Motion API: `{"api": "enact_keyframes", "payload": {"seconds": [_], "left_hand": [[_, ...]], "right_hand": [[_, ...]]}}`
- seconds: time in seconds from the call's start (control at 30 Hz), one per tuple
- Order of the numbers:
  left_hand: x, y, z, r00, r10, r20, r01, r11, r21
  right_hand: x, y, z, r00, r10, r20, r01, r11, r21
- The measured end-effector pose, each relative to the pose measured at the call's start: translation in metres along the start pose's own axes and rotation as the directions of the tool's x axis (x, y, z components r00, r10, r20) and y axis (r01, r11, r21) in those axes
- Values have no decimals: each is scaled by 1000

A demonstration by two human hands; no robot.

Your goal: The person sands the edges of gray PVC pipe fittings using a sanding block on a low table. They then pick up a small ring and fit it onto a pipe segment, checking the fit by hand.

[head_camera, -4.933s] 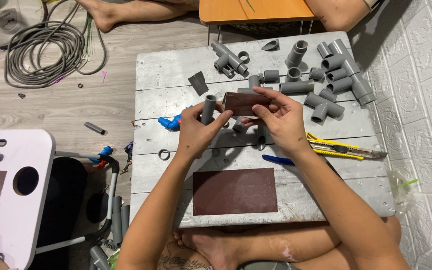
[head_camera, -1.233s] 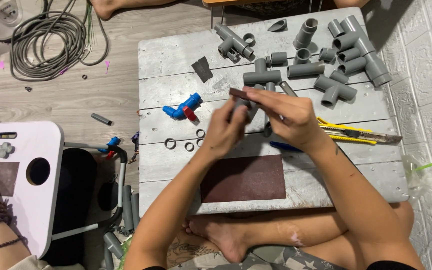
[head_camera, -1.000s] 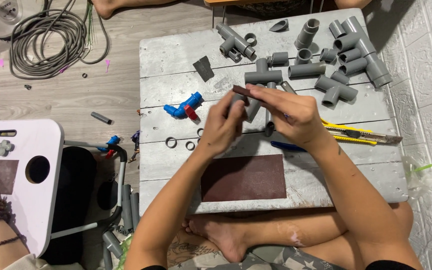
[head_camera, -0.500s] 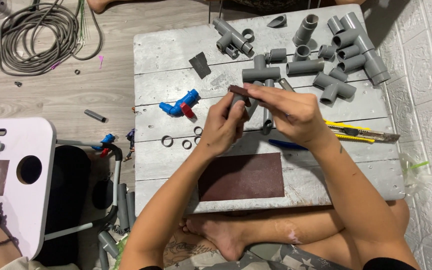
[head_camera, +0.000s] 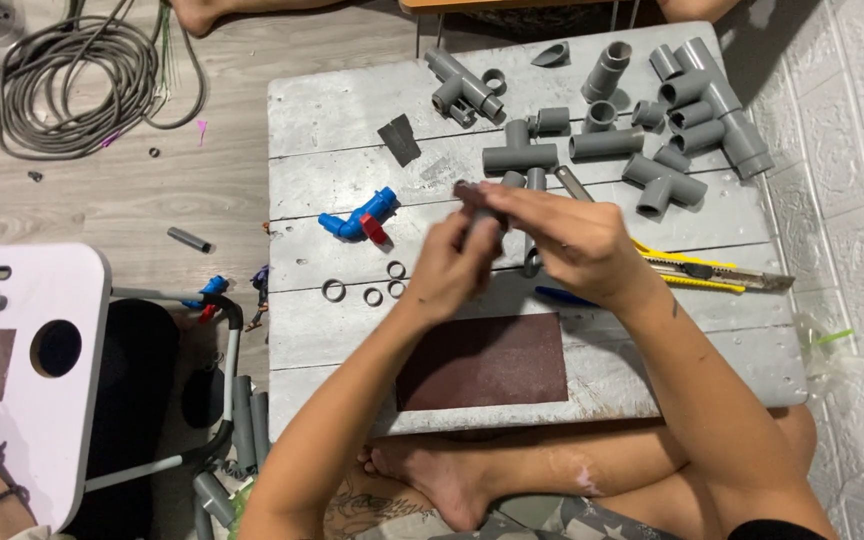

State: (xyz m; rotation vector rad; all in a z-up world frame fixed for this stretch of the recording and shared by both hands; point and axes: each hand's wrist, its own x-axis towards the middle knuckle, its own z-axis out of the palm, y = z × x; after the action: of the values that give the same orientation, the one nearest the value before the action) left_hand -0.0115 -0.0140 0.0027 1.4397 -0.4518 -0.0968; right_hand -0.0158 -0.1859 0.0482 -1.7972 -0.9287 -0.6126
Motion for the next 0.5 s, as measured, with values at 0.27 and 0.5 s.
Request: {"api": "enact_keyframes", "payload": {"seconds": [0.27, 0.5], "left_hand": [[5, 26, -12, 996, 78, 42, -82, 994, 77], [6, 6, -11, 996, 83, 22, -85, 985, 148]], "right_hand": [[8, -13, -9, 998, -2, 69, 4, 1000, -26], [8, -13, -9, 994, -35, 99, 43, 996, -80]]}}
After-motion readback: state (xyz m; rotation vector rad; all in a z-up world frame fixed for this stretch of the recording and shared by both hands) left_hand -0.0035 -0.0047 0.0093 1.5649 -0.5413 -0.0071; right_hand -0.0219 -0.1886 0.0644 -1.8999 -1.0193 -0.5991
